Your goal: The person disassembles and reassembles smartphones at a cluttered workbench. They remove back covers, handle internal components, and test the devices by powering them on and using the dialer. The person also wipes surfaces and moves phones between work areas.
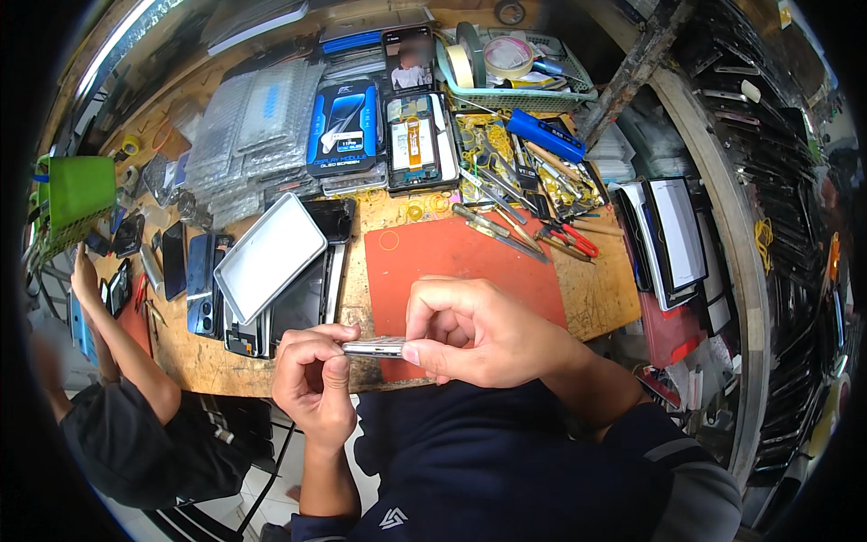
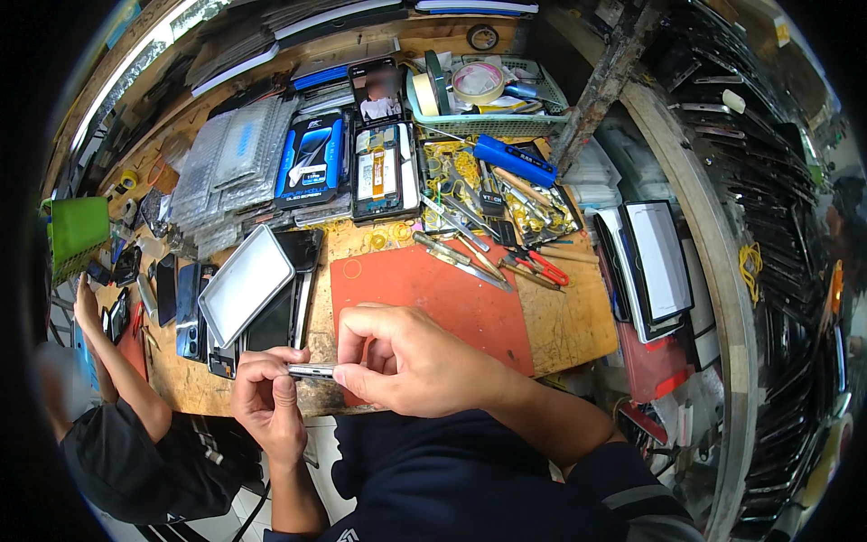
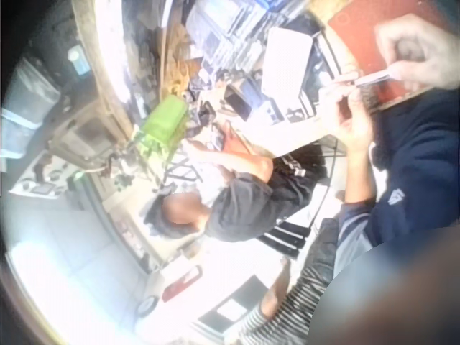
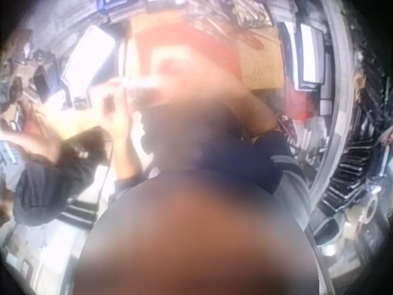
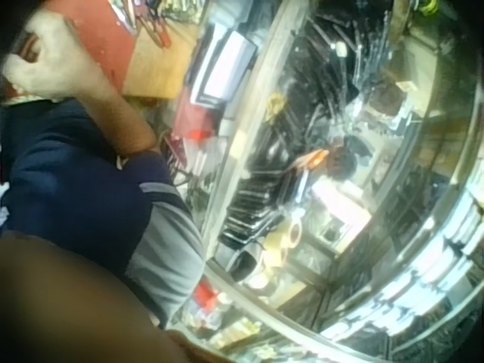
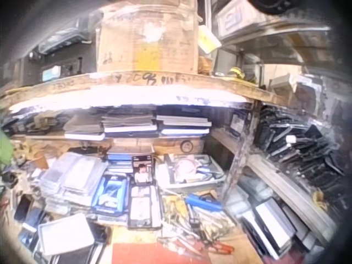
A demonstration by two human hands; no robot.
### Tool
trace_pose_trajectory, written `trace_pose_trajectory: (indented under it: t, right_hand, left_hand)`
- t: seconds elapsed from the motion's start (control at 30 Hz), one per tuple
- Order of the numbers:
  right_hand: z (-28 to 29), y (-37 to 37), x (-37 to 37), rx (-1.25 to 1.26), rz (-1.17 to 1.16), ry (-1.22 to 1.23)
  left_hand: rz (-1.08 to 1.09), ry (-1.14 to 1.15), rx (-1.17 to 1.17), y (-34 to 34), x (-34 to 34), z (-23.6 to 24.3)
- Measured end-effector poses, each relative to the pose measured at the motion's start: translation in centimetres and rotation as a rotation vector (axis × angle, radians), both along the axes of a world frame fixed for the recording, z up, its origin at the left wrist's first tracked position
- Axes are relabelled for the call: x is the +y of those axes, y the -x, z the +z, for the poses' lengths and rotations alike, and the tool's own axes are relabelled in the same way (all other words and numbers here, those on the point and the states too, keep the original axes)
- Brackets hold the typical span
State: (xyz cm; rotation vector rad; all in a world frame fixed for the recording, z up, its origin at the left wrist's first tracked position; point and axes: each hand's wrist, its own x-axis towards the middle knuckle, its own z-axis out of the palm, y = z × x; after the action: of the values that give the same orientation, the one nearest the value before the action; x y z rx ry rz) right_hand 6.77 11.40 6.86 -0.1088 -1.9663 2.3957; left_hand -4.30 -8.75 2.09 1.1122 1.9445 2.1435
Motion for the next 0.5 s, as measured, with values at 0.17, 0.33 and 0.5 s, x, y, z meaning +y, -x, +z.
trace_pose_trajectory:
  t: [0.17, 0.33, 0.5]
  right_hand:
    - [0.1, 0.3, 0.2, -0.039, 0.002, 0.073]
    - [0.0, 0.5, 0.5, -0.039, 0.004, 0.031]
    - [-0.2, 0.5, 0.4, -0.026, 0.016, 0.049]
  left_hand:
    - [-0.023, 0.072, -0.068, -0.2, -0.1, -2.0]
    - [-0.023, 0.026, -0.069, -0.9, 0.5, -1.4]
    - [0.083, 0.316, 0.276, -0.3, 0.2, 3.4]
